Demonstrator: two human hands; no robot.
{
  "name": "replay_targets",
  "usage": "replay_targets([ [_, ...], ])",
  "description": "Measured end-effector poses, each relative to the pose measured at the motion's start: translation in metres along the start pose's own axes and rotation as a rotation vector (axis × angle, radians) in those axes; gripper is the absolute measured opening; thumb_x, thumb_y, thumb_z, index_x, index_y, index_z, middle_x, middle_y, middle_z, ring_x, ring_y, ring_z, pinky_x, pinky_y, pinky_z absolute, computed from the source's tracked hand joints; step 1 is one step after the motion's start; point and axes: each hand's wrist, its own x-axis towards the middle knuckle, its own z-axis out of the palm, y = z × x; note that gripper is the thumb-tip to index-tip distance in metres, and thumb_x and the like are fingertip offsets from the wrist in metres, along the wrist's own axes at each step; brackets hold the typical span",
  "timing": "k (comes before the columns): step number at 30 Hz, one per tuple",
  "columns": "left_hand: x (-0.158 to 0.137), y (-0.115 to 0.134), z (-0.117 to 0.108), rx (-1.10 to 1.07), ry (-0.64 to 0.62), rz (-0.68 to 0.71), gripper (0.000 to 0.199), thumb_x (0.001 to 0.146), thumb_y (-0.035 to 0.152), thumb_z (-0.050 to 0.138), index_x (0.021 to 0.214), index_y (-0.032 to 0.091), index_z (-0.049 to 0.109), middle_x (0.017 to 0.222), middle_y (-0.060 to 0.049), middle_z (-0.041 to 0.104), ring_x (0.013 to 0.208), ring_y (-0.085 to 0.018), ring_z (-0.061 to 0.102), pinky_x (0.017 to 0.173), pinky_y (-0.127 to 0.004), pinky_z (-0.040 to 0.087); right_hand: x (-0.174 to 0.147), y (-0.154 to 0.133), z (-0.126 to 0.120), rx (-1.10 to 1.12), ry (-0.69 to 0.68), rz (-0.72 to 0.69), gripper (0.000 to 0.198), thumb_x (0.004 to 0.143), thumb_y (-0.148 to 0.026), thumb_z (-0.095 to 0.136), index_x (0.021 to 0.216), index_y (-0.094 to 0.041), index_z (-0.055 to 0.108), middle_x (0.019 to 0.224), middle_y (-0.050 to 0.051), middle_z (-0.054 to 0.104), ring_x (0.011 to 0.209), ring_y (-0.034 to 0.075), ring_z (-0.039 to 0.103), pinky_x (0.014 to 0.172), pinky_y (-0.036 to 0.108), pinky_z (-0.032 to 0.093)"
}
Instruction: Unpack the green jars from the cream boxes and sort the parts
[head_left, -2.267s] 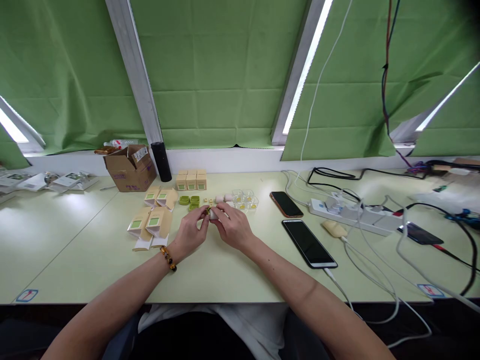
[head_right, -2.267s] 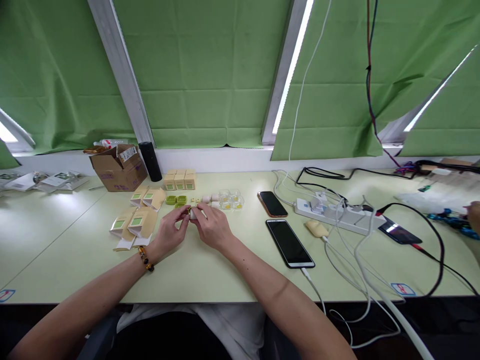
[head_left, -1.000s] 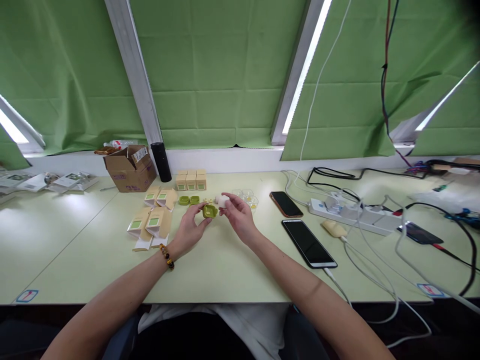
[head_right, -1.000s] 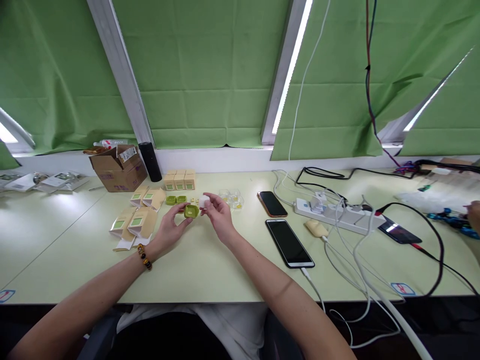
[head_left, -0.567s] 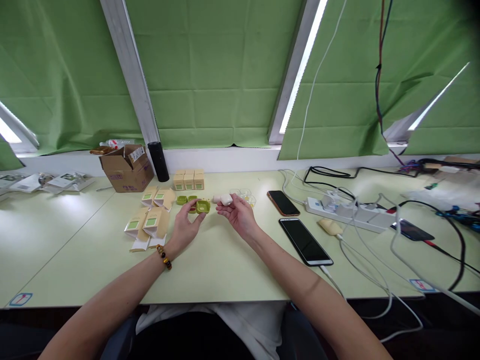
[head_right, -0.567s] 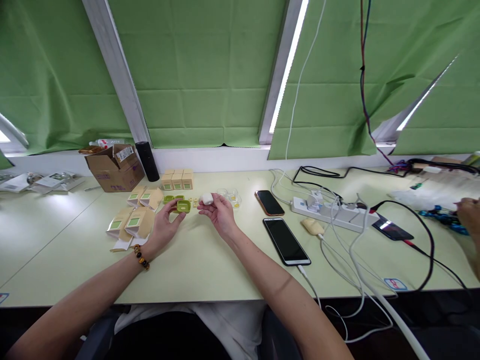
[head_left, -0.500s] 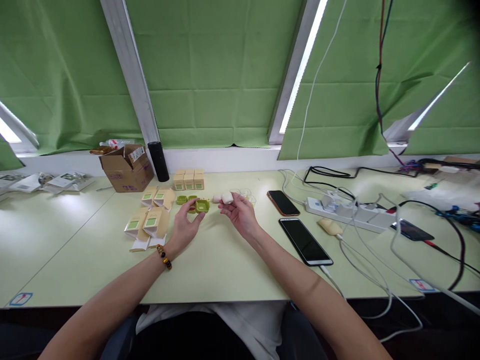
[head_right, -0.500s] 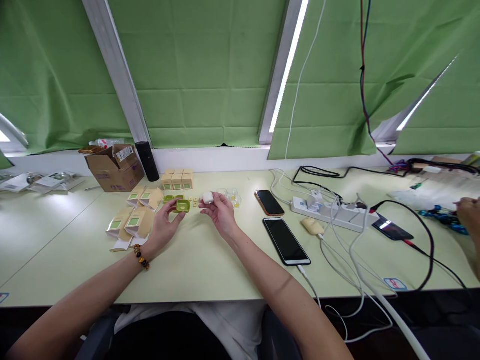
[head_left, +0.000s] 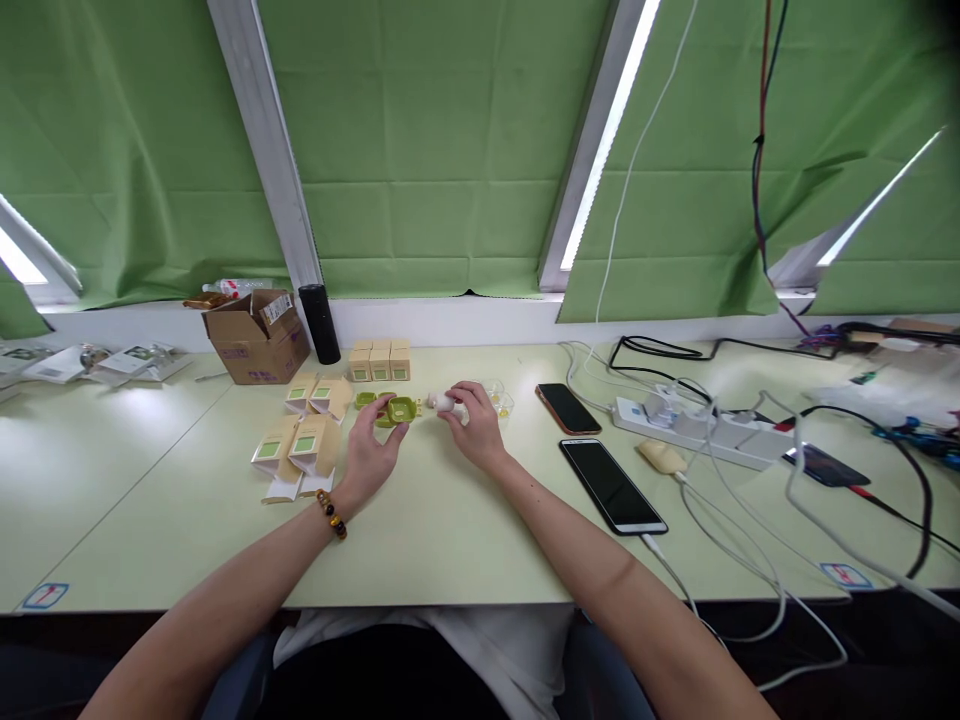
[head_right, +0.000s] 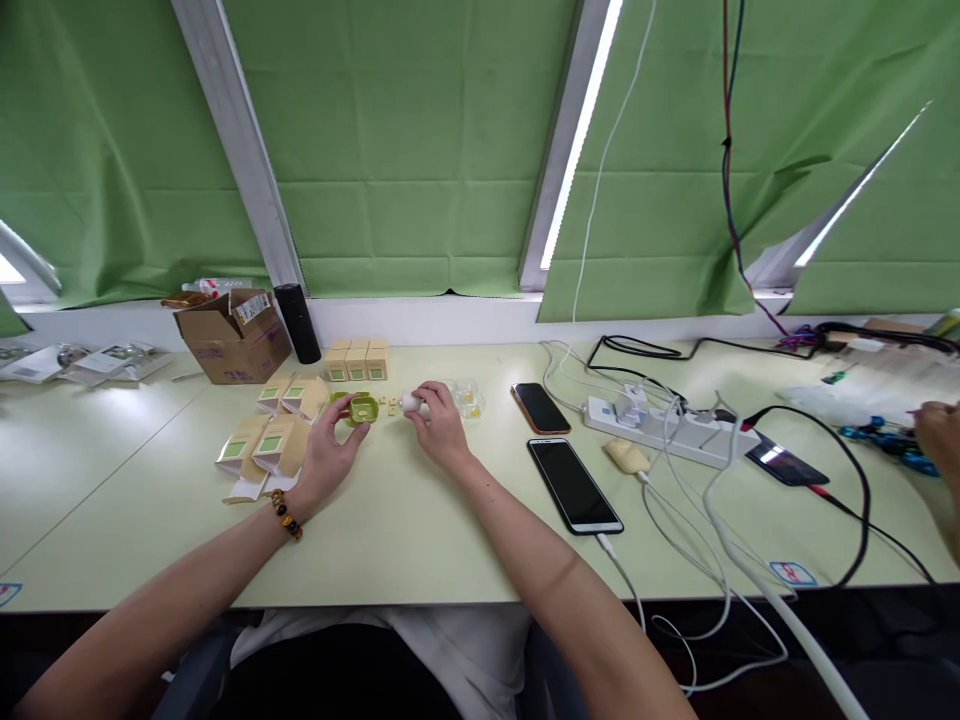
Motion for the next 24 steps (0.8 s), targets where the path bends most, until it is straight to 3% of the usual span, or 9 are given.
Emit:
replay_targets([
  [5, 0.000, -0.002, 0.000, 0.013, 0.023, 0.015, 0.042, 0.092, 0.031, 0.070, 0.133, 0.024, 0.063, 0.126, -0.010, 0.072, 0.116, -0.025, 0.068, 0.105, -0.045, 0.054, 0.001, 0.006, 0.004, -0.356, -0.116, -0.091, 0.019, 0.094, -0.025, 0.069, 0.113, -0.021, 0.072, 0.129, 0.015, 0.063, 0.112, 0.031, 0.061, 0.097, 0.048, 0.050],
  [9, 0.001, -0.004, 0.000, 0.008, 0.033, 0.012, 0.042, 0.094, 0.034, 0.070, 0.134, 0.024, 0.063, 0.128, -0.010, 0.071, 0.116, -0.025, 0.068, 0.106, -0.045, 0.054, 0.003, 0.007, 0.009, -0.506, -0.186, -0.113, 0.019, 0.093, -0.021, 0.071, 0.112, -0.022, 0.074, 0.129, 0.014, 0.064, 0.122, 0.033, 0.054, 0.104, 0.049, 0.042],
  [24, 0.001, 0.000, 0.000, 0.003, 0.037, -0.016, 0.043, 0.094, 0.037, 0.070, 0.133, 0.022, 0.062, 0.130, -0.011, 0.070, 0.119, -0.027, 0.066, 0.107, -0.046, 0.052, 0.002, 0.017, 0.022, -0.583, -0.266, -0.066, 0.014, 0.092, -0.021, 0.070, 0.104, -0.020, 0.077, 0.128, 0.014, 0.062, 0.127, 0.034, 0.044, 0.105, 0.049, 0.039],
])
